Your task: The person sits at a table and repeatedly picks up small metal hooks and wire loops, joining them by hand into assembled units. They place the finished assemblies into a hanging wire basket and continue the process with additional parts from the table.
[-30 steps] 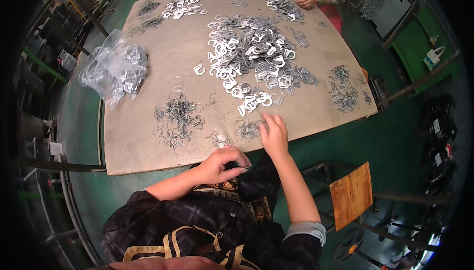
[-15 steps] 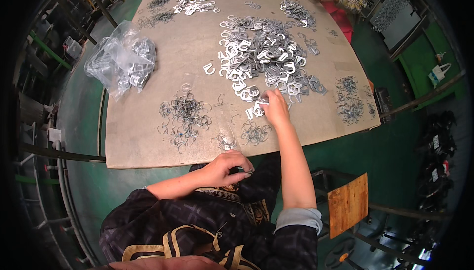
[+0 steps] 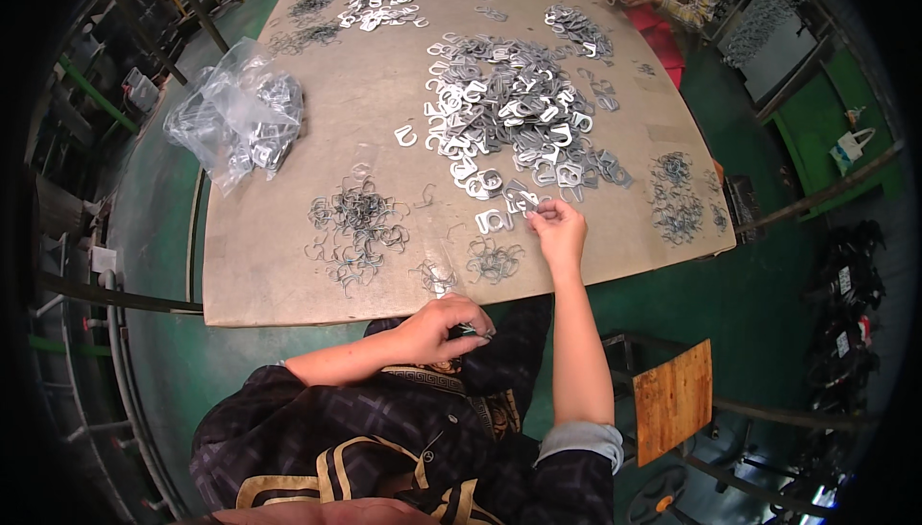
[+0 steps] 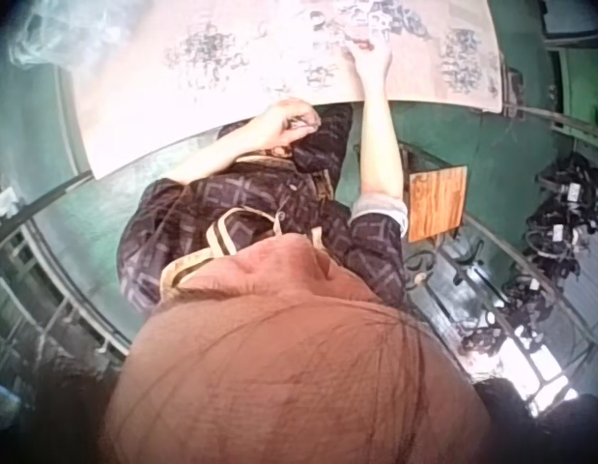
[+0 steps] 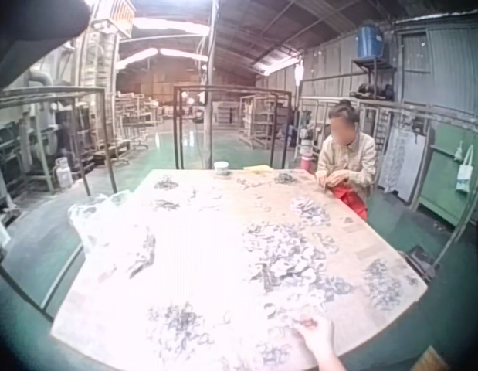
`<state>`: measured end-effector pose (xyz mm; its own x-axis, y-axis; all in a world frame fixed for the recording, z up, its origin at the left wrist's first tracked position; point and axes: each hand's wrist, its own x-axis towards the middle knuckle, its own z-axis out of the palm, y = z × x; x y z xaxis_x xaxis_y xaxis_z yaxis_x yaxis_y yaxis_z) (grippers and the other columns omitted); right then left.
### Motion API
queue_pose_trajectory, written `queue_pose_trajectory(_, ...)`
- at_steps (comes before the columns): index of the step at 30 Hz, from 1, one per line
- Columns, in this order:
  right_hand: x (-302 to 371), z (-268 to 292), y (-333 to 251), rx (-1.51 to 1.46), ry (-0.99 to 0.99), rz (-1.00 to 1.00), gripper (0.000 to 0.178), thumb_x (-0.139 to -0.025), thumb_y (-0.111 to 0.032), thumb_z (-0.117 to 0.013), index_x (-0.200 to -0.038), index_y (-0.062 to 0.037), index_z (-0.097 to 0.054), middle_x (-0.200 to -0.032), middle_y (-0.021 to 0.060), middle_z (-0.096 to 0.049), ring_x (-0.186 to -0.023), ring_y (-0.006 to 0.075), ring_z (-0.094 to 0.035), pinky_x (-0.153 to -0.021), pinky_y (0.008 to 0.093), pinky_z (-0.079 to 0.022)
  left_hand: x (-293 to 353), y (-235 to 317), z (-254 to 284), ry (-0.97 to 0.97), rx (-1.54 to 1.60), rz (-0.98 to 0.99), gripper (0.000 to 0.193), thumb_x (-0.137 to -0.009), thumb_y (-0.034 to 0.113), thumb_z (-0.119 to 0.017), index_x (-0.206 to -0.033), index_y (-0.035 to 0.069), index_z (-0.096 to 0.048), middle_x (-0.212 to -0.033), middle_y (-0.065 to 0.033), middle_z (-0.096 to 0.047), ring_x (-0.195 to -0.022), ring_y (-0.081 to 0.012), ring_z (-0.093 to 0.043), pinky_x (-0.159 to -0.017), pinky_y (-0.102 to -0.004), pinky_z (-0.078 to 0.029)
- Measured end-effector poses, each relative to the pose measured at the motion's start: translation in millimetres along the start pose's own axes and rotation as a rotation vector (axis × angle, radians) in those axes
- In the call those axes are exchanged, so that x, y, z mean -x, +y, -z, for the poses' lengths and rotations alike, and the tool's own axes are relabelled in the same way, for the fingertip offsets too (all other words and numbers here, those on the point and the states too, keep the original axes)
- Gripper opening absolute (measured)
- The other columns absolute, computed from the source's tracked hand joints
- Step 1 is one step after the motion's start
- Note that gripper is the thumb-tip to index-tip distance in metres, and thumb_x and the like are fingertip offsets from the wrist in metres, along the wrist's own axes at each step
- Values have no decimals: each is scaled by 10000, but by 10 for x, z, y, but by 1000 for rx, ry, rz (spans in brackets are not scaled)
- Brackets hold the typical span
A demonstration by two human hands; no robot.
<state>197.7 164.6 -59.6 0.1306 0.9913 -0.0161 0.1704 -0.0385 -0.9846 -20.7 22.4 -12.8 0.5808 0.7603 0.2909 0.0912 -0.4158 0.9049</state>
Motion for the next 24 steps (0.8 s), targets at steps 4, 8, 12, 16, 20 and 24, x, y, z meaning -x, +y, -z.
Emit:
queue_pose_trajectory(4,237,35,4,-8,90,58,149,-802,10,-740,-900,56,-637,-769,101,-680,-676,147,-673,-602,243,-538,-25,-4,-15,3,6,2,137,-782,13,-707,-860,42,-598,-911,-78,-690,-899,-266,-662,-833,-364,-474)
queue_pose_trajectory(8,655,86,-289,-241,-37,-125,159,-815,10,-736,-915,77,-633,-780,109,-683,-681,153,-674,-627,247,-547,-57,17,-47,93,26,31,123,-795,18,-710,-859,39,-608,-894,-87,-690,-878,-271,-665,-814,-370,-482)
queue_pose_trajectory(12,1161,118,-444,-283,-135,-146,141,-829,24,-722,-928,81,-640,-800,108,-691,-690,141,-674,-649,251,-553,-74,46,-72,223,-41,77,130,-790,21,-723,-859,41,-615,-867,-93,-684,-842,-277,-661,-797,-372,-481)
queue_pose_trajectory(16,1474,127,-542,-307,-195,-98,101,-853,22,-702,-925,79,-658,-805,97,-701,-704,116,-668,-662,247,-555,-92,37,-114,253,-122,68,145,-776,31,-743,-860,48,-625,-819,-96,-665,-793,-278,-648,-770,-369,-472)
queue_pose_trajectory(20,1591,137,-544,-185,-131,-13,100,-840,4,-719,-897,67,-667,-792,80,-700,-685,99,-656,-649,237,-534,-91,72,-145,248,-186,81,146,-767,40,-755,-853,56,-638,-788,-94,-653,-770,-279,-638,-765,-374,-469)
queue_pose_trajectory(24,1663,120,-591,-6,-68,146,97,-818,-7,-733,-874,46,-673,-778,71,-688,-671,96,-644,-637,239,-515,-91,-59,-57,172,-165,59,122,-767,47,-755,-851,56,-667,-817,-103,-672,-802,-282,-653,-752,-369,-484)
